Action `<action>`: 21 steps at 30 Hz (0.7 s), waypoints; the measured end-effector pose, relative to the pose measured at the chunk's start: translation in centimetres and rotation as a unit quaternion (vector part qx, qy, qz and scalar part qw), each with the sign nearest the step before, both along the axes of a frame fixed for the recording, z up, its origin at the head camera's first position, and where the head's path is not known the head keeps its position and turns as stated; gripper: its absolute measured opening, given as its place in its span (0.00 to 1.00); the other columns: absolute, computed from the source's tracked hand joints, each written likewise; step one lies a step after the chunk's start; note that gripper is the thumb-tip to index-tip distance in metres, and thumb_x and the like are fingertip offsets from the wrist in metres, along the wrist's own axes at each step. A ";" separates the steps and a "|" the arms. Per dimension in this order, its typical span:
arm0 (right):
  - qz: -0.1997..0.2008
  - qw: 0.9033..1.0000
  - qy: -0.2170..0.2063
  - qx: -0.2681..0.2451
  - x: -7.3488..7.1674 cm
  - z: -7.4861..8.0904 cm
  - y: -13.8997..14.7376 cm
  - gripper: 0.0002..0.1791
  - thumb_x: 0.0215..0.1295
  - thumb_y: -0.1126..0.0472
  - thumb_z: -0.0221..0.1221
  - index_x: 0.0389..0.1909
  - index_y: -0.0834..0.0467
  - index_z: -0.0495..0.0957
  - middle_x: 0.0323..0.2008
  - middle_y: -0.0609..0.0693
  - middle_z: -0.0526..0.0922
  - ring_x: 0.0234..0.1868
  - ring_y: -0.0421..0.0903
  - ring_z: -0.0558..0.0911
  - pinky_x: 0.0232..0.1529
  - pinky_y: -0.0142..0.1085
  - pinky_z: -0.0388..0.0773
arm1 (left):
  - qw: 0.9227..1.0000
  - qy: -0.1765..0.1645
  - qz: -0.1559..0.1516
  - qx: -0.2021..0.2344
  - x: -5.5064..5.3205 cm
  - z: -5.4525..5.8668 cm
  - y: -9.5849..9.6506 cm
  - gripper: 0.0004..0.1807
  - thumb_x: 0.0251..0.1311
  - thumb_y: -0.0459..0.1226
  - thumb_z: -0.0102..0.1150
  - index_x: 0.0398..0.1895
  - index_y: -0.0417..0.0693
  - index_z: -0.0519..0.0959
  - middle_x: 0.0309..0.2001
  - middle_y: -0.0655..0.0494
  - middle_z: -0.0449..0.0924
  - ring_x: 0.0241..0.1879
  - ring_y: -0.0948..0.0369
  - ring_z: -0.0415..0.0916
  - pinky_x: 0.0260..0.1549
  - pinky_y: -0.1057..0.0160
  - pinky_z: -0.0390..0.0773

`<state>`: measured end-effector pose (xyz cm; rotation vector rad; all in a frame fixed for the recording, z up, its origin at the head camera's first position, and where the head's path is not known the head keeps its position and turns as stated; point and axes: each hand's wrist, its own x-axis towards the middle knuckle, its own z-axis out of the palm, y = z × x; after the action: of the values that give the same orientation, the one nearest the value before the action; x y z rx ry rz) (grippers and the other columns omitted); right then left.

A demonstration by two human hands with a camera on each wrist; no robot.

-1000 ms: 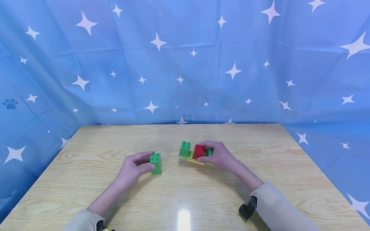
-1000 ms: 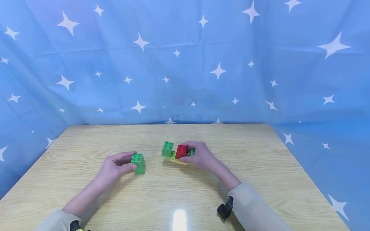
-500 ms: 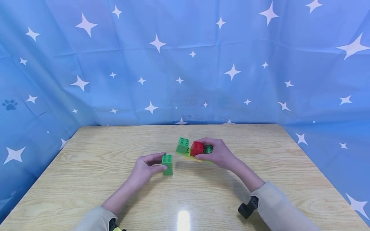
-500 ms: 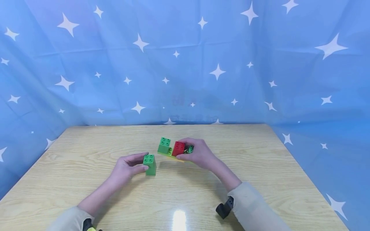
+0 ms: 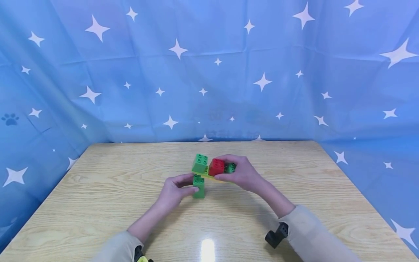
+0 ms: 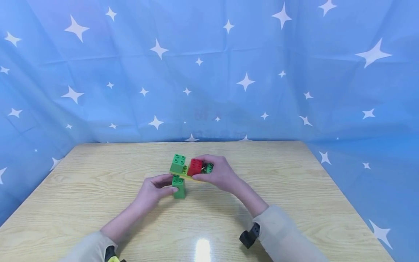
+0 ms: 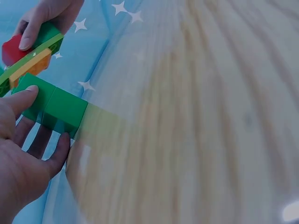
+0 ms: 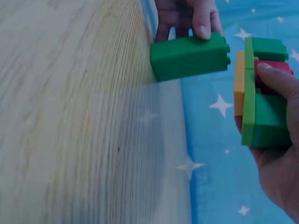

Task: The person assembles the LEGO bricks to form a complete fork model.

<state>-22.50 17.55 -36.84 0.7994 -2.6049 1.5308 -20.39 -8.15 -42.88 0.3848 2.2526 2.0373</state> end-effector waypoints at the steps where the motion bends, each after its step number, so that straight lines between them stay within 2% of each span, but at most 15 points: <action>1: 0.003 1.000 0.001 -0.003 0.0 0.0 -0.1 0.26 0.58 0.63 0.75 0.58 0.59 0.83 0.50 0.53 0.86 0.47 0.50 0.83 0.44 0.40 0.84 | 1.000 0.002 -0.002 -0.004 0.0 0.0 0.2 0.23 0.56 0.27 0.72 0.57 0.34 0.82 0.51 0.41 0.86 0.55 0.47 0.81 0.52 0.60 0.81; 8: 0.026 1.000 0.013 -0.012 0.2 0.0 -0.6 0.26 0.58 0.62 0.76 0.58 0.58 0.83 0.50 0.50 0.86 0.48 0.48 0.83 0.45 0.40 0.84 | 1.000 0.006 0.002 -0.017 0.0 0.0 1.4 0.17 0.55 0.28 0.73 0.49 0.35 0.86 0.47 0.45 0.87 0.53 0.49 0.82 0.52 0.58 0.81; 16: 0.034 0.999 0.012 -0.007 0.3 -0.1 -0.9 0.26 0.58 0.62 0.75 0.59 0.58 0.83 0.51 0.51 0.86 0.49 0.49 0.83 0.46 0.39 0.84 | 1.000 0.005 -0.008 -0.013 -0.1 -0.1 1.5 0.18 0.56 0.29 0.73 0.52 0.39 0.86 0.48 0.48 0.87 0.54 0.51 0.81 0.56 0.55 0.79; 21: 0.036 0.999 0.006 -0.005 0.4 -0.1 -1.2 0.26 0.58 0.61 0.75 0.58 0.58 0.83 0.50 0.51 0.86 0.49 0.49 0.83 0.46 0.40 0.84 | 1.000 0.001 -0.013 -0.016 -0.1 -0.2 1.5 0.18 0.57 0.29 0.73 0.52 0.42 0.86 0.49 0.49 0.87 0.55 0.50 0.81 0.54 0.57 0.81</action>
<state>-22.13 16.31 -36.90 0.9100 -2.5838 1.5506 -20.51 -6.67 -43.03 0.4117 2.2647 1.9873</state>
